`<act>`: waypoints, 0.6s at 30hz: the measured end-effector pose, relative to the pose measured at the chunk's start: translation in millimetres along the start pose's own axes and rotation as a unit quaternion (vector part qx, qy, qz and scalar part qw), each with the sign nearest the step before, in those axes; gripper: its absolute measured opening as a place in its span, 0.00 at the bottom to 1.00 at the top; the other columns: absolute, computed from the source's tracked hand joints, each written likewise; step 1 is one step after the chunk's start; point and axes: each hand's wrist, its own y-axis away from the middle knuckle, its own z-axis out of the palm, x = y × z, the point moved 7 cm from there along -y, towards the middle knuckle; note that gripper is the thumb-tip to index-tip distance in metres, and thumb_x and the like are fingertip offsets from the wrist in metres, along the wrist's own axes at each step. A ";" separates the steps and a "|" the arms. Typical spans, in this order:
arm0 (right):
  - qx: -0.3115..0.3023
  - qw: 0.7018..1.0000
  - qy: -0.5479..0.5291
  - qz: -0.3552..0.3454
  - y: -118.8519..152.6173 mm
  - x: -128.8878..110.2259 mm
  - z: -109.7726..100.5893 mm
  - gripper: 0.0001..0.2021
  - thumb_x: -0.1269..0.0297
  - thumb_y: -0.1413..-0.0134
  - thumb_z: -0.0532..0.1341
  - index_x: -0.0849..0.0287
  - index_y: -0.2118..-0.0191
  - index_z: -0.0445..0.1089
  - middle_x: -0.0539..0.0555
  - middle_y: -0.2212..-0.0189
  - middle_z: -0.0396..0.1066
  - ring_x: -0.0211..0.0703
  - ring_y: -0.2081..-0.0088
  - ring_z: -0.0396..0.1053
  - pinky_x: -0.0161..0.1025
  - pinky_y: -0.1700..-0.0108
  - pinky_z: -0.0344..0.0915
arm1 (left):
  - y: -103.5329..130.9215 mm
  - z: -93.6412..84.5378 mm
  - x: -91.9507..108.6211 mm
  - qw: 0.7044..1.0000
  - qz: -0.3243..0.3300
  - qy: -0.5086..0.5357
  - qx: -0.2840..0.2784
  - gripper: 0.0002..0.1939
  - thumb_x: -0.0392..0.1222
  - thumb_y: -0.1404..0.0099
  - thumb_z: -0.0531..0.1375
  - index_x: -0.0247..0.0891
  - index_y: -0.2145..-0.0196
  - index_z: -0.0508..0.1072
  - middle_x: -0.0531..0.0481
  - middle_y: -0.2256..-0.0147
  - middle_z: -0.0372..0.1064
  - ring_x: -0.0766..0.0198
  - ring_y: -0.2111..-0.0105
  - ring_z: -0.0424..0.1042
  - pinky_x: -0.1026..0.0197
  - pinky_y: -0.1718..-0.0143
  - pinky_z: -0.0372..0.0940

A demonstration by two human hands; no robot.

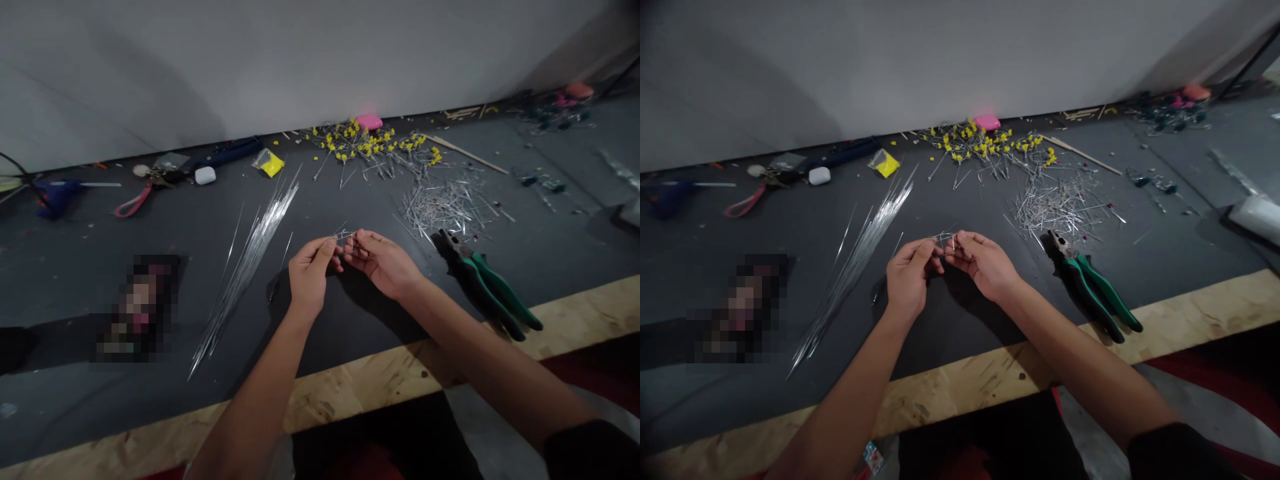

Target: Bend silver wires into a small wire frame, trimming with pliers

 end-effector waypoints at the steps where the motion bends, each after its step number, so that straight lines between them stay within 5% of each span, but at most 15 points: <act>1: 0.001 1.000 0.003 -0.010 -0.5 -1.2 0.2 0.09 0.57 0.54 0.66 0.57 0.71 0.70 0.49 0.70 0.72 0.35 0.68 0.70 0.37 0.58 0.69 | -0.8 0.2 -1.1 1.000 -0.009 0.015 0.000 0.10 0.45 0.45 0.64 0.36 0.68 0.76 0.52 0.74 0.71 0.72 0.79 0.66 0.67 0.79 0.65; 7: 0.029 0.996 0.045 -0.076 -4.3 -8.4 -4.8 0.09 0.58 0.57 0.67 0.58 0.71 0.72 0.48 0.73 0.70 0.33 0.70 0.68 0.33 0.63 0.67 | -2.9 0.6 -3.1 0.999 -0.028 0.039 0.005 0.10 0.44 0.46 0.64 0.35 0.68 0.75 0.51 0.74 0.70 0.72 0.79 0.66 0.67 0.79 0.65; 18: 0.030 0.996 0.045 -0.072 -4.1 -6.1 -3.7 0.09 0.59 0.58 0.67 0.57 0.72 0.71 0.47 0.74 0.70 0.33 0.71 0.67 0.34 0.64 0.66 | -3.2 -1.3 -3.3 0.999 -0.026 0.044 0.010 0.11 0.45 0.47 0.65 0.34 0.69 0.74 0.52 0.75 0.70 0.72 0.79 0.65 0.67 0.79 0.64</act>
